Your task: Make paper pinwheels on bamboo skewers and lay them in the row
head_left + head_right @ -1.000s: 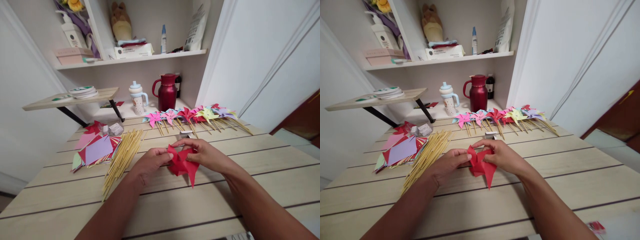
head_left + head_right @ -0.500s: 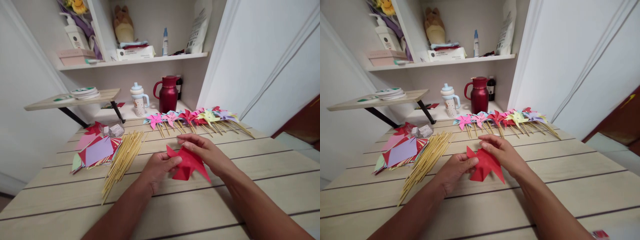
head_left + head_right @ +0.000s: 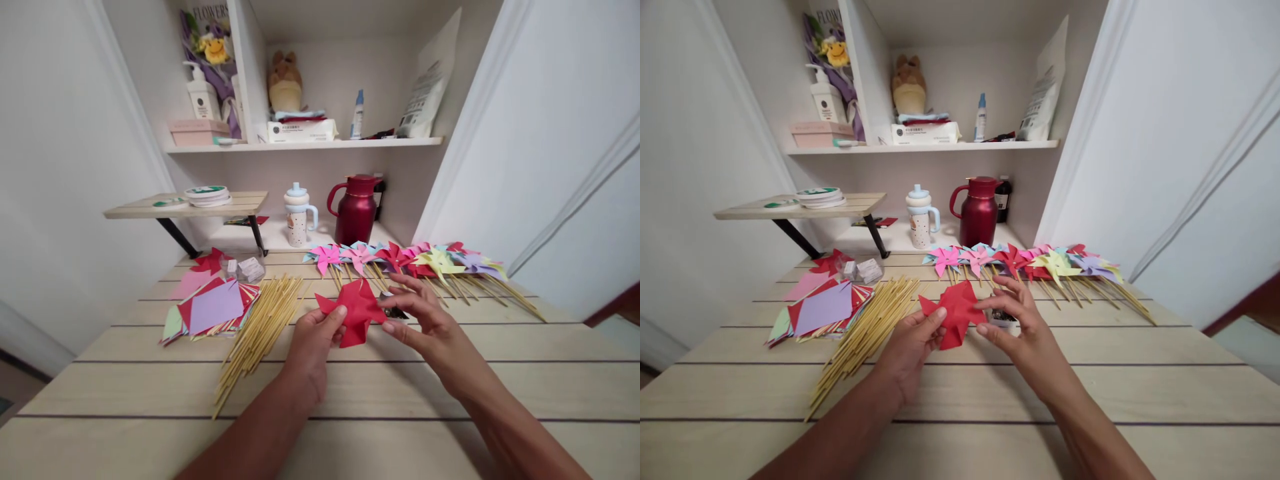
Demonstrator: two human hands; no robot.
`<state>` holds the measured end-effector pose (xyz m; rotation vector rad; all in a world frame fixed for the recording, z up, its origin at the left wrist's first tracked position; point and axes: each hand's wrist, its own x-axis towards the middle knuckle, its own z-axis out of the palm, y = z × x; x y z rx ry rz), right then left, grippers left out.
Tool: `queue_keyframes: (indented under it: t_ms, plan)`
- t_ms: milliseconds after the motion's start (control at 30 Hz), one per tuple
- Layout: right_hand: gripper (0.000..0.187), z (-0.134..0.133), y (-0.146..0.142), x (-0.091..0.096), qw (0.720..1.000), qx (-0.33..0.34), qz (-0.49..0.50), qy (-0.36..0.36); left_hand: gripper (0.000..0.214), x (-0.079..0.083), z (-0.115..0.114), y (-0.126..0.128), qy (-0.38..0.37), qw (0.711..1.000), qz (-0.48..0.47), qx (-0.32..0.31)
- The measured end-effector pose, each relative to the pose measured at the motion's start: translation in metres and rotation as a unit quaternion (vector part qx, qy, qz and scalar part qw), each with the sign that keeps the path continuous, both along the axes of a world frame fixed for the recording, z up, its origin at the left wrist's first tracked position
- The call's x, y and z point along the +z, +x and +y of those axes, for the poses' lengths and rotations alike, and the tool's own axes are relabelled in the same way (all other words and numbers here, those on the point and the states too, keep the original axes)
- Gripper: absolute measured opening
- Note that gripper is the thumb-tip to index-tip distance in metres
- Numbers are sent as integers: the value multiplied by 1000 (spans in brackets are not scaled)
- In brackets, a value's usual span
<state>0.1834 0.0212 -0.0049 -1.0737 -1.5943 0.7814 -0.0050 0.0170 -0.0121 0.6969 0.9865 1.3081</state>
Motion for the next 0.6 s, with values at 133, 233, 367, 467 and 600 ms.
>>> queue_keyframes:
  t_ms: [133, 233, 367, 467, 600]
  plan:
    - [22, -1, -4, -1, 999, 26, -36, 14, 36, 1, -2, 3, 4, 1000, 1, -21]
    - [13, 0, -6, -3, 999, 20, -26, 14, 36, 4, -5, 7, 15, 999, 0, -46]
    - [17, 1, -7, -4, 1000, 21, -1, -14, 30, 8, -10, 8, 22, 998, 3, -55]
    - [19, 1, -7, -3, 999, 24, 7, -38, 27, 10, -12, 7, 27, 998, 22, -43]
    - [21, -1, -8, -1, 998, 34, 18, -49, 24, 12, -13, 7, 30, 998, 28, -42]
